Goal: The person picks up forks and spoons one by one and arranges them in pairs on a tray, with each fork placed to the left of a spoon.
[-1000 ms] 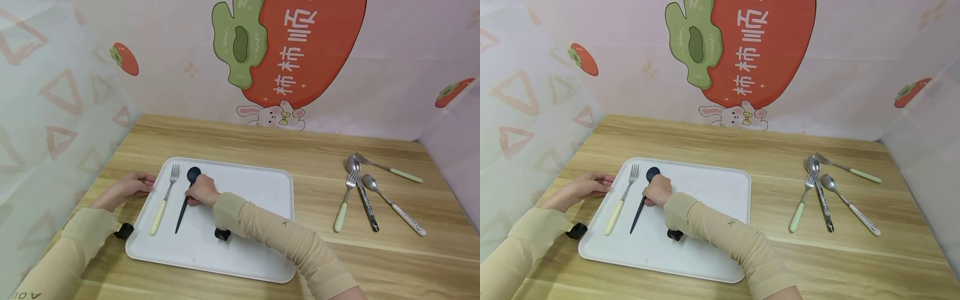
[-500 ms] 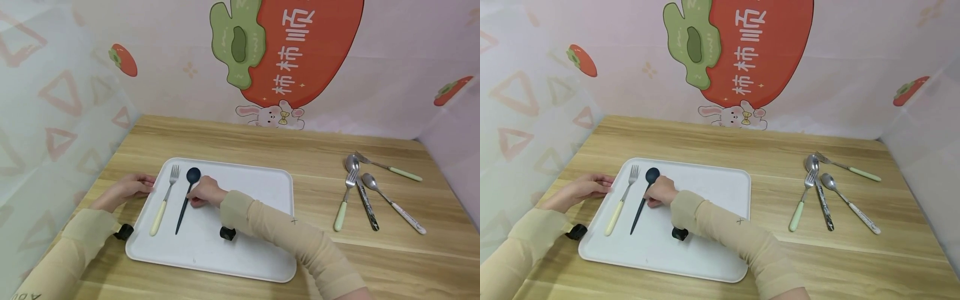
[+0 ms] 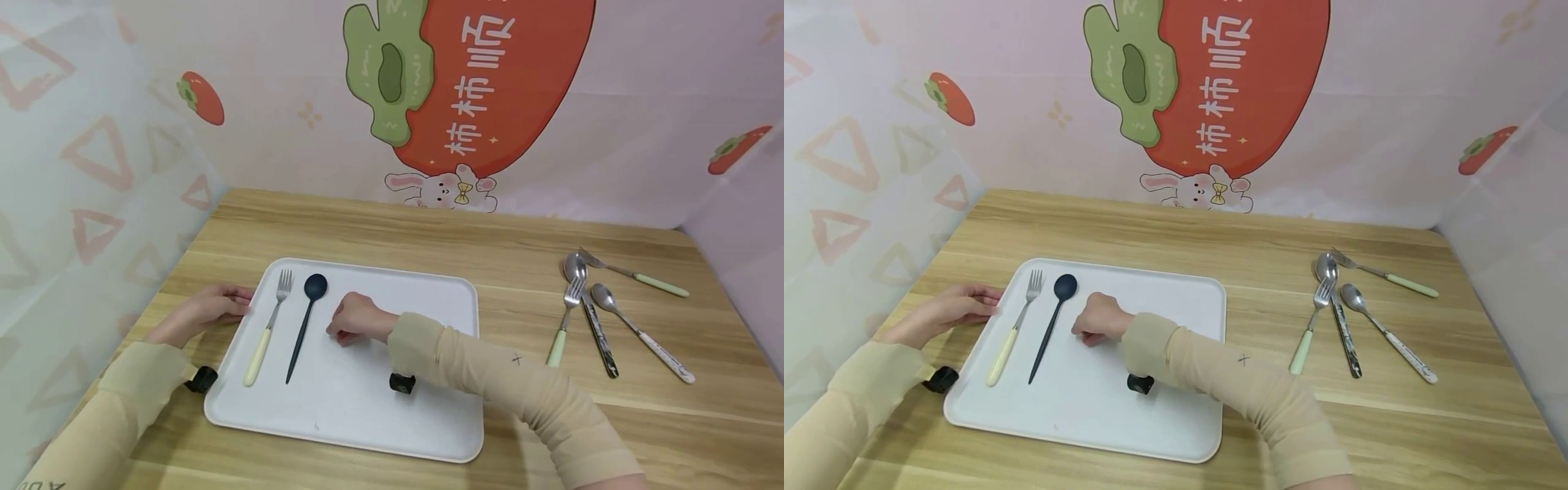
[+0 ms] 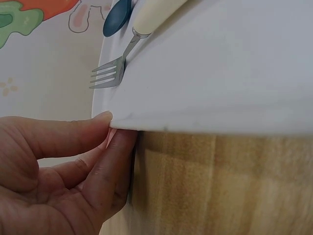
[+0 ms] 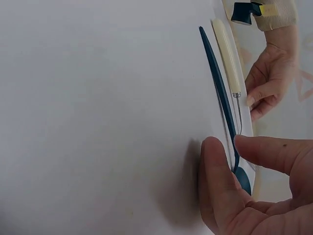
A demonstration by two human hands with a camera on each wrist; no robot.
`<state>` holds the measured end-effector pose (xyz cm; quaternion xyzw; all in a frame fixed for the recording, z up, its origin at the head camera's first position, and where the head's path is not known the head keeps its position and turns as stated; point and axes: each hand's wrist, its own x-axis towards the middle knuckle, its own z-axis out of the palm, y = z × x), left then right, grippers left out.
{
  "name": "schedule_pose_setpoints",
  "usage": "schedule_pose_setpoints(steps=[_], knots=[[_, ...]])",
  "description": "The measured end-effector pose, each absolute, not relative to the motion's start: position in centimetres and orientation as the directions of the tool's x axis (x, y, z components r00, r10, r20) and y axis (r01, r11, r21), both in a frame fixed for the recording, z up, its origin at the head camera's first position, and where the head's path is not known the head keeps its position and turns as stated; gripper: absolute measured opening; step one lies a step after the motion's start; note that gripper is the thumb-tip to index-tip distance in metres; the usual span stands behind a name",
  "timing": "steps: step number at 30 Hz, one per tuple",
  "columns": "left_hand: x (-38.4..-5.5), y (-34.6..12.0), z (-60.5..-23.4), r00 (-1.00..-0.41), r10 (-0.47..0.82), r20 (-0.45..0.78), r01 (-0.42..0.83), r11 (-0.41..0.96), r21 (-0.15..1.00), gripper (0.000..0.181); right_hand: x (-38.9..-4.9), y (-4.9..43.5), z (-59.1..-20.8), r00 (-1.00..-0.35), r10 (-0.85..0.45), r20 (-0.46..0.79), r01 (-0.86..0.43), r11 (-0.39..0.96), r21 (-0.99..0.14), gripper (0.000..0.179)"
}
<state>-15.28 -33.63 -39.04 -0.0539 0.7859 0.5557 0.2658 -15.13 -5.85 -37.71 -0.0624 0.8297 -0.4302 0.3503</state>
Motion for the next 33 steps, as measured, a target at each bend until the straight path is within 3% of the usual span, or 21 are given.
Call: schedule_pose_setpoints(steps=[7,20,33], knots=[[-15.4,-33.8,-39.1,-0.851,0.206,-0.482,-0.378,0.396,0.837,0.047,-15.0,-4.3,-37.1,-0.724,-0.432,-0.537,0.15,0.662,-0.734,0.008],[-15.3,-33.7,-38.9,-0.853,0.204,-0.479,-0.375,0.399,0.837,0.046,-14.7,-2.3,-36.2,-0.704,-0.485,-0.52,-0.061,0.77,-0.636,0.012],[-15.2,-33.8,-38.8,-0.85,0.229,-0.475,-0.352,0.424,0.834,0.044,-14.6,1.2,-35.6,-0.726,-0.477,-0.496,-0.193,0.833,-0.519,0.013]])
